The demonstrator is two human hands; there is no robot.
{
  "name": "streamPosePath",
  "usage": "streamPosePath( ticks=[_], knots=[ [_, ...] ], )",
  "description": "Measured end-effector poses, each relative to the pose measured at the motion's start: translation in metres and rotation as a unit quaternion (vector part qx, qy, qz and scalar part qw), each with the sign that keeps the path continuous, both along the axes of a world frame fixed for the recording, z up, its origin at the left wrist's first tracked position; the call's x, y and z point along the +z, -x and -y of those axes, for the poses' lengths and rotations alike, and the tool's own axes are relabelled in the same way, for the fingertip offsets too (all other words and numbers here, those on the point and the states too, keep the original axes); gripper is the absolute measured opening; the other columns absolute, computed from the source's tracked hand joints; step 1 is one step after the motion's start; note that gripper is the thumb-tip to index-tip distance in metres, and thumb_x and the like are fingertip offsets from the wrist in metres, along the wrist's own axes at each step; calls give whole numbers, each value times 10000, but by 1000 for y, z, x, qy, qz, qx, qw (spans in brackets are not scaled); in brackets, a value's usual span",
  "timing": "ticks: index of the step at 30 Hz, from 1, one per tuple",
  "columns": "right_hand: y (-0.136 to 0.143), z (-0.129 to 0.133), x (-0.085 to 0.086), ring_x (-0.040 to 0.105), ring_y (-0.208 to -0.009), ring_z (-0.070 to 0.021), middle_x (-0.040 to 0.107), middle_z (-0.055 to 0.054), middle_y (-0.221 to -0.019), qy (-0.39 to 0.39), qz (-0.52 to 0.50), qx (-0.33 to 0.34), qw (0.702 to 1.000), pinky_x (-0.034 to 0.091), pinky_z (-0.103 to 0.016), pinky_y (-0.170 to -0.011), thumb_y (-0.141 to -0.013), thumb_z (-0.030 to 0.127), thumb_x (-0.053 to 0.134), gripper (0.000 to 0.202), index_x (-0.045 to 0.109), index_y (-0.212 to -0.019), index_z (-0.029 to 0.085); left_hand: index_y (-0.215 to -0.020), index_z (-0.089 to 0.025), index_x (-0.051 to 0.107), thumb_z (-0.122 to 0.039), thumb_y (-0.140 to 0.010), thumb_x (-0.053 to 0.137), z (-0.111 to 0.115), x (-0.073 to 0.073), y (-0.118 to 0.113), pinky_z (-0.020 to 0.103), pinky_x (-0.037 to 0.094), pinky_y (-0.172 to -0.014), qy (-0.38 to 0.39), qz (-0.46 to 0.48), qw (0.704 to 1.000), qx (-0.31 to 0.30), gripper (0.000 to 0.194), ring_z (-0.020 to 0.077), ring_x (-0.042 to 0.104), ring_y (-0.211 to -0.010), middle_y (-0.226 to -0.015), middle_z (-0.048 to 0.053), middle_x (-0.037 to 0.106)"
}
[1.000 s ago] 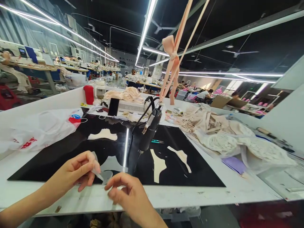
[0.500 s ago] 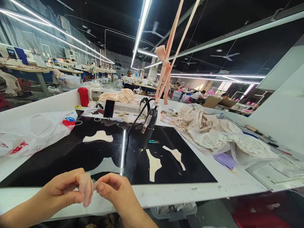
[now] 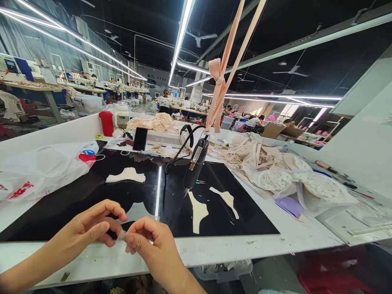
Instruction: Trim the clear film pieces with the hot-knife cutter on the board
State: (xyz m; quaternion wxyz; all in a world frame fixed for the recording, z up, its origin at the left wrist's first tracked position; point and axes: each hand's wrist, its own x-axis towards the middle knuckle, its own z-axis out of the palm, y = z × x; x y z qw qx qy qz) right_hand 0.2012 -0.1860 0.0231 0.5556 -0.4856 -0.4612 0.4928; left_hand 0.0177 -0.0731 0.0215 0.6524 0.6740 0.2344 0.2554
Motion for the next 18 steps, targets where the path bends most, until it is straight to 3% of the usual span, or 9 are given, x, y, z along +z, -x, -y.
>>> streamPosePath(
  ticks=[3,6,9,14,18],
  knots=[
    [-1,-3,-1,557,-636,-114,628,23,-665,-11,16,9,1000,451,-253,-670,-837,480,762,301,673,-793,196,-1041,-221,683,-586,-826,728,0,-4,-3,303,566,-713,22,-18,998,-57,426,214,677,-813,-985,73,690],
    [-3,-8,-4,558,-639,-112,636,20,-694,-13,54,7,998,448,-246,-649,-874,432,728,252,673,-810,194,-881,-195,670,-569,-853,705,4,-6,-5,291,527,-736,25,-60,994,-92,377,165,615,-691,-761,28,671],
    [-6,-12,-8,562,-647,-118,635,19,-707,-13,89,8,996,445,-248,-647,-905,450,690,258,665,-853,199,-777,-190,629,-560,-856,696,7,-5,-9,272,502,-699,41,-92,993,-67,384,140,570,-604,-616,-11,618],
    [-15,-6,-20,596,-706,-142,659,14,-817,-14,109,-37,993,472,-278,-727,-958,574,571,382,542,-1162,252,-784,-180,594,-554,-799,735,6,-7,-18,244,480,-583,96,-95,990,-35,400,120,573,-529,-624,-24,613],
    [-25,-4,-31,573,-708,-155,623,9,-782,17,162,-42,986,449,-267,-674,-908,585,639,359,623,-1024,246,-810,-175,587,-506,-824,700,2,-15,-23,229,456,-529,96,-89,991,-21,351,102,550,-489,-630,-23,616]
  ],
)
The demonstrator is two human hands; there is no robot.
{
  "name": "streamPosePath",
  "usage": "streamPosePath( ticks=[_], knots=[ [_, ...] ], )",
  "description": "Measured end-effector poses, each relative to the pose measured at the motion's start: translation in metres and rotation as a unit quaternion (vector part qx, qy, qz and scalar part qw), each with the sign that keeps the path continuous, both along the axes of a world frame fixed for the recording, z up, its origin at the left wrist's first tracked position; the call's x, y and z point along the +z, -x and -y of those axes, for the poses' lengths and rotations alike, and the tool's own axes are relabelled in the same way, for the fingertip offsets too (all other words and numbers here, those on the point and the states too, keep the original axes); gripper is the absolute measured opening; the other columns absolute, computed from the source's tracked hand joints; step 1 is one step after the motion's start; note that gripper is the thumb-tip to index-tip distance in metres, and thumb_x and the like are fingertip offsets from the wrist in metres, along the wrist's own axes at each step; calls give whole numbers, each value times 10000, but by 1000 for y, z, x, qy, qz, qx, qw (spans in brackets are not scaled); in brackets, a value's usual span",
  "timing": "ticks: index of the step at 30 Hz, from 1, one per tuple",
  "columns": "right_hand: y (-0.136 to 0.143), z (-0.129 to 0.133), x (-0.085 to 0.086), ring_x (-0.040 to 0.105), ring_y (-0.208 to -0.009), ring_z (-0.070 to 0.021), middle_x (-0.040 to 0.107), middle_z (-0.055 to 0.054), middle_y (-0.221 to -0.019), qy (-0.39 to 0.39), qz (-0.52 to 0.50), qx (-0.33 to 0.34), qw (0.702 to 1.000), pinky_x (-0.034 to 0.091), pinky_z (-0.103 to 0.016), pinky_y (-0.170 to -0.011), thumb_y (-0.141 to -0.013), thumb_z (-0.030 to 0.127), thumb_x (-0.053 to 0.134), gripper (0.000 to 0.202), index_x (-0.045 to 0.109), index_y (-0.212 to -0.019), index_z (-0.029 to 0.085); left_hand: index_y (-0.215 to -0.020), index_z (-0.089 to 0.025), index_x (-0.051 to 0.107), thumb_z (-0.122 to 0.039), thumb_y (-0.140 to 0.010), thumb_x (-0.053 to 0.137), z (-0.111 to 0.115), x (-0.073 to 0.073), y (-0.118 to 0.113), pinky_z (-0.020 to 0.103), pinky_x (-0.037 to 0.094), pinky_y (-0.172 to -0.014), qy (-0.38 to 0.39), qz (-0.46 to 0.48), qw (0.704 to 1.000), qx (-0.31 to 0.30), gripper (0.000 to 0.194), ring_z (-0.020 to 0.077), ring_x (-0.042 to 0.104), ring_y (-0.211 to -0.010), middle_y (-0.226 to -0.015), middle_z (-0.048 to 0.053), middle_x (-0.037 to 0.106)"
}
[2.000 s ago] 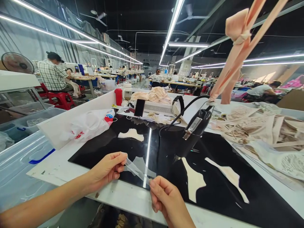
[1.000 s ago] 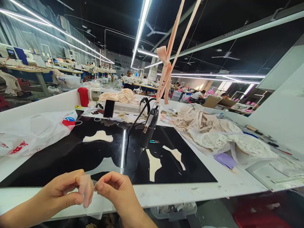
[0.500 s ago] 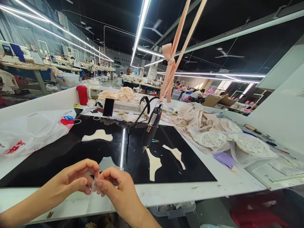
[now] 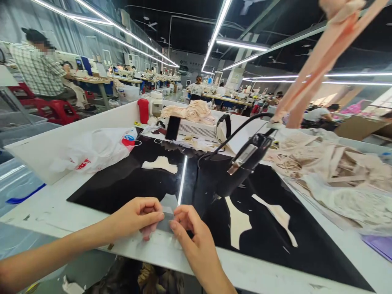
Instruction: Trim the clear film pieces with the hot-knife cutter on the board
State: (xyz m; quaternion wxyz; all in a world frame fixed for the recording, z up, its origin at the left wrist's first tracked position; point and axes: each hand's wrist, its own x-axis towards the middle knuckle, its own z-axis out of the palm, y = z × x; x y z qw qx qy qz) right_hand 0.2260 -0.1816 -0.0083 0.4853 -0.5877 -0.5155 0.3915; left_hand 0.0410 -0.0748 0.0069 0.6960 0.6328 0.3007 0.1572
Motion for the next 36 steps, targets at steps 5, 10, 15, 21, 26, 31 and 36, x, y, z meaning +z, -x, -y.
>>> streamPosePath(
  ticks=[5,10,15,21,26,31,36],
  knots=[
    [-9,-8,-8,551,-594,-147,639,-10,-758,1,86,-35,996,452,-268,-569,-907,561,634,335,715,-875,237,-868,-164,621,-423,-869,643,-6,1,-3,230,458,-529,-59,-39,997,12,260,100,555,-517,-710,-14,638],
    [-19,-21,-4,656,-723,-154,693,-30,-909,-70,220,-27,973,526,-254,-660,-996,418,555,245,745,-1010,264,-1000,-217,626,-355,-936,592,-17,13,-7,221,414,-558,-213,-110,971,12,156,100,559,-576,-765,-55,632],
    [-19,-29,-4,679,-778,-141,682,-26,-954,-118,358,-31,926,541,-236,-673,-1049,321,459,271,714,-1124,269,-1065,-233,570,-266,-965,625,-24,12,-14,241,376,-623,-413,-200,888,18,119,127,601,-688,-832,-64,644],
    [-16,-32,-16,678,-760,-157,676,-39,-895,-171,498,-42,849,537,-247,-624,-1067,297,404,315,709,-1111,232,-974,-209,586,-311,-1034,547,-22,4,-17,274,310,-573,-534,-302,789,-38,124,162,660,-734,-897,-28,672],
    [-15,-32,-21,654,-719,-156,676,-43,-850,-194,530,-46,825,522,-253,-613,-1072,295,396,333,718,-1081,211,-958,-217,606,-352,-1053,507,-24,-5,-15,287,311,-562,-558,-313,767,-48,192,173,676,-746,-897,-24,672],
    [-14,-32,-21,636,-708,-155,667,-39,-830,-199,520,-46,830,515,-259,-615,-1070,300,407,331,723,-1062,200,-941,-219,616,-364,-1047,520,-26,-8,-15,291,305,-553,-566,-307,763,-48,204,173,672,-738,-881,-25,666],
    [-15,-32,-22,628,-714,-155,663,-35,-850,-199,509,-46,836,508,-267,-618,-1065,295,428,301,713,-1091,201,-950,-218,619,-347,-1051,514,-25,-5,-14,290,308,-553,-566,-304,765,-50,194,164,666,-733,-877,-28,661]
  ],
)
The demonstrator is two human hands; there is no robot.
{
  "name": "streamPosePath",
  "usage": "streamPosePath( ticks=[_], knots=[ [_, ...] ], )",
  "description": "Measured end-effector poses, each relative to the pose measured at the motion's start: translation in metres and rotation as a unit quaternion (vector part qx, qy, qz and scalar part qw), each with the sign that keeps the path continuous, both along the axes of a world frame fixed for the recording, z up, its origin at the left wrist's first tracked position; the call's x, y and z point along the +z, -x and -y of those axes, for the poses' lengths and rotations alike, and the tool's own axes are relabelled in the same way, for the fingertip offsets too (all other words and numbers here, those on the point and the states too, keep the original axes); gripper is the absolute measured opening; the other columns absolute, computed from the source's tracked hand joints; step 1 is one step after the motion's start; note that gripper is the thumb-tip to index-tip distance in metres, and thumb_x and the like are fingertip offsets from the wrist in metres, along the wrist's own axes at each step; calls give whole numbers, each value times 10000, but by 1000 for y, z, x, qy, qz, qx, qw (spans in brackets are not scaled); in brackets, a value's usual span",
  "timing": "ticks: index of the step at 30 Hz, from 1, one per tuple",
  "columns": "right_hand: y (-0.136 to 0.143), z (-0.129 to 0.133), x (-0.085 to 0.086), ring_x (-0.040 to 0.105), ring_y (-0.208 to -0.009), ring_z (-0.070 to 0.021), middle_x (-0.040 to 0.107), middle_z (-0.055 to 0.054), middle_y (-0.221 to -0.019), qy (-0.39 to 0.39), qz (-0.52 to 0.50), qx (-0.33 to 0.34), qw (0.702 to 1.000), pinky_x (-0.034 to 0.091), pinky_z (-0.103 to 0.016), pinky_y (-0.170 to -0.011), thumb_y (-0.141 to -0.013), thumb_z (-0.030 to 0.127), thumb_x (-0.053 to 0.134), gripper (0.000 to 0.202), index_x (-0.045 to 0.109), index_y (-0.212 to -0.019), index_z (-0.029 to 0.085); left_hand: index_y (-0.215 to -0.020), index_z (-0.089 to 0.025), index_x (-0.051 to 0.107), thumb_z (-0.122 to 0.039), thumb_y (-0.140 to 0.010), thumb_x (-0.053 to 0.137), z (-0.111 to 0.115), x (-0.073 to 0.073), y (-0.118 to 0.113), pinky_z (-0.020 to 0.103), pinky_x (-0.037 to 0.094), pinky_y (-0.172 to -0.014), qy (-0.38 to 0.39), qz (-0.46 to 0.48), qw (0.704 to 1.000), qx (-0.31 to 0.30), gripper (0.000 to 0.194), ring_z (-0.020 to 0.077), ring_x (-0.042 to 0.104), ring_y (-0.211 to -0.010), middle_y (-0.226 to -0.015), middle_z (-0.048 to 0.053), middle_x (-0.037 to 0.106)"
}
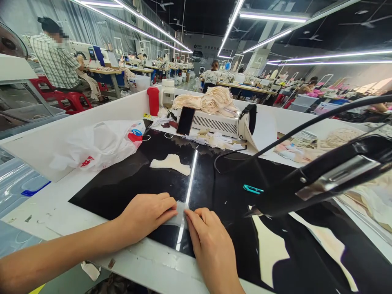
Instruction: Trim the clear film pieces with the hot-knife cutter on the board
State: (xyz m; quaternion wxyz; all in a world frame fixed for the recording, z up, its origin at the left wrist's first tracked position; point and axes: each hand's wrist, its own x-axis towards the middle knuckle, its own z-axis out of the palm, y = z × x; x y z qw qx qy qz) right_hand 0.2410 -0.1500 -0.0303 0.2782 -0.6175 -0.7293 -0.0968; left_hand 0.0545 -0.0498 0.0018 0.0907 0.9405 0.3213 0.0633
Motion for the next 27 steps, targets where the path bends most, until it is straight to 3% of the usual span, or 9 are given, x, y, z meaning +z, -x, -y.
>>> streamPosePath(
  ticks=[19,27],
  knots=[
    [0,0,0,645,-726,-156,672,-46,-856,30,-2,8,1000,547,-278,-651,-1071,314,406,345,732,-1090,203,-888,-212,619,-338,-1039,540,5,2,5,300,278,-531,-20,-3,1000,-15,211,158,616,-671,-821,-25,629],
    [-2,-1,-5,658,-775,-155,683,-42,-909,56,-9,6,998,553,-271,-675,-1059,313,449,294,724,-1138,240,-846,-204,621,-269,-994,613,9,7,7,302,418,-593,-51,17,998,-37,162,176,604,-724,-829,-15,617]
  ],
)
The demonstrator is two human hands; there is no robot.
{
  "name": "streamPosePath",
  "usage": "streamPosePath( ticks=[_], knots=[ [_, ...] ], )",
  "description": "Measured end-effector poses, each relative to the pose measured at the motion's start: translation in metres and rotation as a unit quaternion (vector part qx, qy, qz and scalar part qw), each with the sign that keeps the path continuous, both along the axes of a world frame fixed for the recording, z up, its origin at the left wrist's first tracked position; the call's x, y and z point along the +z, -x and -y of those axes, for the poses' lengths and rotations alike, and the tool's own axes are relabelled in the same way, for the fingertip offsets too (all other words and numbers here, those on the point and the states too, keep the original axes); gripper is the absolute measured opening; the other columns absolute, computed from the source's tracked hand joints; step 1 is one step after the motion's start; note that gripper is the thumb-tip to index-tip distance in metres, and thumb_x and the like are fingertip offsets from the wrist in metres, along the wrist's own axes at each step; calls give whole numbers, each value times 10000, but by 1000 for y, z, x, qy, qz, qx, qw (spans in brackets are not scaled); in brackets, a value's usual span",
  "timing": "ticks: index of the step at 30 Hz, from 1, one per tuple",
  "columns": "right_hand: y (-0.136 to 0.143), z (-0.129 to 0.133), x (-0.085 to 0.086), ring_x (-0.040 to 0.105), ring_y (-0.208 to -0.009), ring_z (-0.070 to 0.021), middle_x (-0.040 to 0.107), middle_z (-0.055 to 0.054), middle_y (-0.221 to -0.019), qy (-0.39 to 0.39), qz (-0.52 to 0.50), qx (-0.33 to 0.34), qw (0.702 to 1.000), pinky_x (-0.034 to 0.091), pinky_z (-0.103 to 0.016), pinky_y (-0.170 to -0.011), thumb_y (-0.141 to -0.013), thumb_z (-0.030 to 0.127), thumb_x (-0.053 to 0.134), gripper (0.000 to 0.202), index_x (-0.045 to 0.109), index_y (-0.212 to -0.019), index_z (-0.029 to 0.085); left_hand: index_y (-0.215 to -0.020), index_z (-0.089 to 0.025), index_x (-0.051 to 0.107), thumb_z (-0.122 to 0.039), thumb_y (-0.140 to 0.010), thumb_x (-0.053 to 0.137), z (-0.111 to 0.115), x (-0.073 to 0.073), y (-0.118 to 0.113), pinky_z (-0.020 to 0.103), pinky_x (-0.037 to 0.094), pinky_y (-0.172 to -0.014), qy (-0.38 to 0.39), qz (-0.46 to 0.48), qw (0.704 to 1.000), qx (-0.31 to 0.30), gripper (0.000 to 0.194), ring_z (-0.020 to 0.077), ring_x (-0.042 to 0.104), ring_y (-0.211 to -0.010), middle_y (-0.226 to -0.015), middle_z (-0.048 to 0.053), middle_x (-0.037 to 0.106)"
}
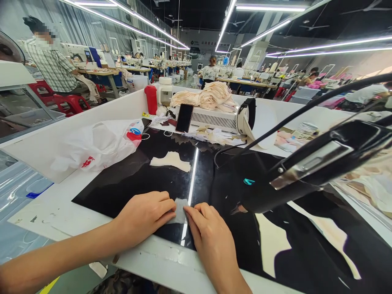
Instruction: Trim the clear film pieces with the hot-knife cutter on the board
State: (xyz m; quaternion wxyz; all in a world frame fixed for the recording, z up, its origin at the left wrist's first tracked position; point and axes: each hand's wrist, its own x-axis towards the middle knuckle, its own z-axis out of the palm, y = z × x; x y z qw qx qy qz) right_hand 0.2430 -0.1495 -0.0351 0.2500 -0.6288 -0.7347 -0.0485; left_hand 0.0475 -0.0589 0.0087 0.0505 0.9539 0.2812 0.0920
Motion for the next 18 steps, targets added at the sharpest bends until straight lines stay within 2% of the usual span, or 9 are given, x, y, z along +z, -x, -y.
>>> streamPosePath(
  ticks=[4,8,11,18],
  knots=[
    [-1,1,-2,656,-783,-153,679,-35,-920,9,0,-8,1000,545,-267,-674,-1054,310,466,277,721,-1147,253,-926,-168,640,-177,-1000,582,0,-10,1,333,532,-831,-35,60,996,-56,95,193,629,-941,-1019,31,666],
    [-2,1,-4,656,-774,-154,677,-35,-910,5,-1,1,1000,542,-266,-675,-1053,314,472,276,720,-1154,247,-998,-142,625,-117,-1021,509,-1,-26,1,338,511,-1022,-48,116,984,-127,121,194,618,-1143,-1167,67,673],
    [-3,1,-5,657,-774,-160,677,-37,-909,1,1,3,1000,546,-273,-681,-1052,313,475,274,717,-1163,249,-1022,-125,622,-111,-1020,502,0,-30,-1,341,511,-1054,-60,118,980,-149,122,198,629,-1154,-1156,83,683],
    [-4,1,-5,660,-777,-161,680,-42,-915,3,6,6,1000,557,-272,-678,-1055,308,463,281,716,-1156,243,-1029,-106,639,-137,-1021,517,4,-29,-6,345,548,-1018,-92,107,980,-143,126,210,671,-1106,-1115,98,704]
  ],
)
